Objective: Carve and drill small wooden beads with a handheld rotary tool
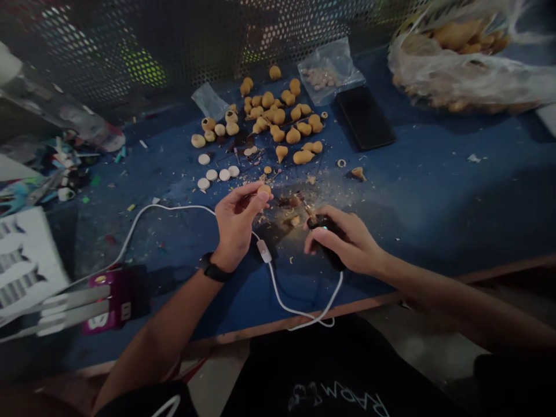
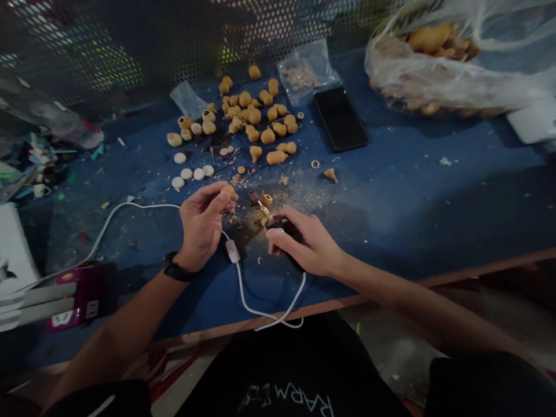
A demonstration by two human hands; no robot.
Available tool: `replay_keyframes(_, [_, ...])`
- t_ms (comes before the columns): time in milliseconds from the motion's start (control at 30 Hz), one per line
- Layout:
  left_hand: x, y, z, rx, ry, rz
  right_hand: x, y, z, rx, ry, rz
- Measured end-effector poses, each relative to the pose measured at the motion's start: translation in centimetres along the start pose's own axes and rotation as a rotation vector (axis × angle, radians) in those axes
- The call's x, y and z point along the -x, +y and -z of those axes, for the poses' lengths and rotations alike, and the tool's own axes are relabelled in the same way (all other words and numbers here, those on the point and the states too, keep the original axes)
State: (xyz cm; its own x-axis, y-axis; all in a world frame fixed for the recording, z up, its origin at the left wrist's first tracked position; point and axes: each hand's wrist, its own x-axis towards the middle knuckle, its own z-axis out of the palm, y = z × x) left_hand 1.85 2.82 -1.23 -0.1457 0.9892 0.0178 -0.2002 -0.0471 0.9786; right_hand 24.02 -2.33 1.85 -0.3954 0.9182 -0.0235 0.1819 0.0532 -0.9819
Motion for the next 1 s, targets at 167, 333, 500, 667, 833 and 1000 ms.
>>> replay_keyframes(167, [0.1,0.0,0.0,-0.013,-0.016,0.007,-0.6,-1.4,-1.3,0.125,-0.221,0.118])
replay_keyframes(333, [0.1,0.1,0.0,0.025,-0.024,0.028,-1.3,-1.0,-2.7,0.130,-0.289,0.231])
replay_keyframes(500, [0.0,0.2,0.1,0.039,-0.053,0.048,-1.3,-0.6,-3.0,0.111,-0.283,0.226])
replay_keyframes(667, [0.1,0.0,0.1,0.048,-0.051,0.032,-1.4,-0.5,-3.2,0.106,-0.316,0.237])
replay_keyframes(833, [0.1,-0.1,0.0,0.062,-0.054,0.049,-1.3,-0.2,-3.4,0.184,-0.302,0.267])
replay_keyframes(1000, [0.2,0.2,0.2,0.066,-0.061,0.055,-1.1,0.1,-3.7,0.302,-0.247,0.332])
